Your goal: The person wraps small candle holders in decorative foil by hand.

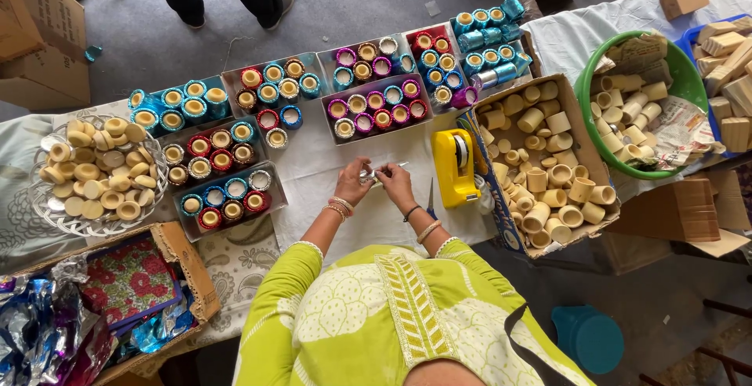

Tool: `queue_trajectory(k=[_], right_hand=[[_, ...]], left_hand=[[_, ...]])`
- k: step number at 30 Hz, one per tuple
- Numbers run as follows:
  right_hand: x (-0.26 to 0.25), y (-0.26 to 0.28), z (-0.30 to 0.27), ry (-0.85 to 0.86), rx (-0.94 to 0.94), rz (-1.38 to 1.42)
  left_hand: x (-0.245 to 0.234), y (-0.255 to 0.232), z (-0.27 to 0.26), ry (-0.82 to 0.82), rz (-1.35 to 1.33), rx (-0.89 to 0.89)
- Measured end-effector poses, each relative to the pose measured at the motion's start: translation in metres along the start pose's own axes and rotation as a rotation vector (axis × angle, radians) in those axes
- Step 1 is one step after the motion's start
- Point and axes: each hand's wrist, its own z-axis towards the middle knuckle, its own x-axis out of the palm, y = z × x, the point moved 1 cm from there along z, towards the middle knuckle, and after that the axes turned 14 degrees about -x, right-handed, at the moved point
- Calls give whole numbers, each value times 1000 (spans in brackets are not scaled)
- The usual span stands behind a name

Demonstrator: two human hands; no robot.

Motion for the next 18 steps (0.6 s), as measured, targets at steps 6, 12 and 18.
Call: queue_trajectory(k=[6, 12, 18], right_hand=[[-2, -14, 1, 14, 0, 152], [-14, 14, 6, -5, 113, 300], [-3, -20, 8, 86, 86, 252]], left_hand=[[-3, -1, 2, 1, 6, 5], [-5, -8, 0, 26, 25, -5], [-4, -7, -1, 6, -111, -30]])
